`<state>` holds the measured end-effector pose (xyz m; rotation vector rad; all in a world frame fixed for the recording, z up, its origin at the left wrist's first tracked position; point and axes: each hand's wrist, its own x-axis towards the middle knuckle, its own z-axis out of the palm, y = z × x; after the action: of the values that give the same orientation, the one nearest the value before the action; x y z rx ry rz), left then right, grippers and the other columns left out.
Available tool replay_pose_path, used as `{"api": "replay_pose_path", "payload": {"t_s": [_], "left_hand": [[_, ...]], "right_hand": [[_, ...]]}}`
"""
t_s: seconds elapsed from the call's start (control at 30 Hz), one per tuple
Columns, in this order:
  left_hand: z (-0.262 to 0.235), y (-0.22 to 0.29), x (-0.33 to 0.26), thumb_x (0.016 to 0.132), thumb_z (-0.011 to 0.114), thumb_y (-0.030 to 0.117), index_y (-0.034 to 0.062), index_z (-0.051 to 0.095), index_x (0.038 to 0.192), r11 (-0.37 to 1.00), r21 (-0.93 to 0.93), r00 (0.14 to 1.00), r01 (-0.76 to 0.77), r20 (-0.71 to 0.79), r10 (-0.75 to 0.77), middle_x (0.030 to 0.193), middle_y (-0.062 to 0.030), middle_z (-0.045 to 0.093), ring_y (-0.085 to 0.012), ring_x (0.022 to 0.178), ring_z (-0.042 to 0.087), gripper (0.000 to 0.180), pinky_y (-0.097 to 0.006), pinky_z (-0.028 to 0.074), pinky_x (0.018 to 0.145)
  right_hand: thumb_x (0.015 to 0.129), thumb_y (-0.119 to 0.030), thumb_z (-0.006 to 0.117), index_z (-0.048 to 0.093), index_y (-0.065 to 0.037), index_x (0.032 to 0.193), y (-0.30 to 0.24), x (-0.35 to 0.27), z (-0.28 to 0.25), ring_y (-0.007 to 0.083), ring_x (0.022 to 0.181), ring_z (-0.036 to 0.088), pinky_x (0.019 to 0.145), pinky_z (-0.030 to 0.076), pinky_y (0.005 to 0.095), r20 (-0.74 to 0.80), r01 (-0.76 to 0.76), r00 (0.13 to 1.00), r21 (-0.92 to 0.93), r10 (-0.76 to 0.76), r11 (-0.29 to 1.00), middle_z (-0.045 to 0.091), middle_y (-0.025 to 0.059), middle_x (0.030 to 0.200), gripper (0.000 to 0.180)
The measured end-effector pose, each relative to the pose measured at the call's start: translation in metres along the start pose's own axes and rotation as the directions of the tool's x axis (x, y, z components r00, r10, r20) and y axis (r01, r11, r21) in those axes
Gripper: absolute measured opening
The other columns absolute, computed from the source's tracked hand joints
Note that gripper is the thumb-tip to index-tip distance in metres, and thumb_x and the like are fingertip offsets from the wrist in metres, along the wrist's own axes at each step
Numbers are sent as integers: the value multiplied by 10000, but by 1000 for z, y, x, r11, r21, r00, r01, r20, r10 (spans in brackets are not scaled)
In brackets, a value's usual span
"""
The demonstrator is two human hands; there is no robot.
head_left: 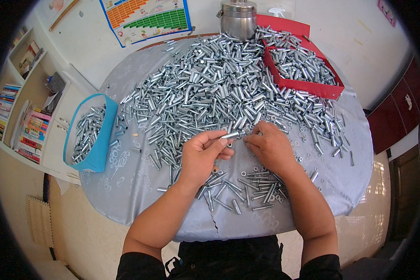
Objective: The person repeatedly picks up metal bolts and washers from a large pile on a table. They thread the washers onto the bolts by hand and place the assembled units back onto the table. The process is continuous and repetitive throughout the clip.
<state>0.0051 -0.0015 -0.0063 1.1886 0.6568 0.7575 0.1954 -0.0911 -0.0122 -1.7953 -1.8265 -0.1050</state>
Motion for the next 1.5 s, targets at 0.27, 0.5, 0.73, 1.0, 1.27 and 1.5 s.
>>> {"api": "replay_pose_path", "payload": {"t_s": [0.27,0.5,0.73,1.0,1.27,1.5], "left_hand": [[-2,-1,0,906,605,38,-37,614,1125,1000,17,1000,17,3,-17,1000,-155,705,-176,771,692,231,-285,576,665],[-3,-1,0,910,600,33,-33,619,1123,998,57,999,40,9,-41,1005,-153,704,-181,774,693,224,-290,577,668],[-3,-5,-1,911,599,28,-25,627,1122,998,54,998,7,60,-10,1006,-150,702,-186,782,694,219,-295,581,663],[-1,-3,-2,909,602,21,-29,625,1135,998,58,996,19,89,-24,998,-144,699,-185,777,694,233,-286,580,659],[0,1,-5,911,605,29,-25,628,1131,998,36,986,44,161,-49,982,-142,704,-178,768,694,228,-286,581,657],[-2,1,-3,908,605,33,-23,626,1129,1000,11,997,-9,81,8,995,-147,706,-170,762,691,229,-294,581,661]], "right_hand": [[755,-143,689,721,-105,819,1,-6,-10,291,840,600,750,497,399,45,-42,998,123,36,992,600,85,857,81],[761,-137,689,709,-97,860,3,-4,-8,285,835,607,738,501,382,137,-33,990,104,19,994,608,88,842,109],[839,-49,682,664,-34,899,-8,-4,-13,128,709,618,645,489,268,152,-425,883,658,443,622,657,57,804,65],[826,5,702,658,-3,931,-14,-5,-12,72,732,595,653,474,221,237,-402,881,831,410,383,651,6,819,114],[828,-14,709,682,6,1020,-8,-7,-18,73,762,605,673,480,218,326,-430,890,833,318,348,673,12,859,195],[806,-87,728,707,-16,946,14,-6,-25,150,723,632,655,492,281,50,-408,872,623,487,667,684,74,824,158]]}}
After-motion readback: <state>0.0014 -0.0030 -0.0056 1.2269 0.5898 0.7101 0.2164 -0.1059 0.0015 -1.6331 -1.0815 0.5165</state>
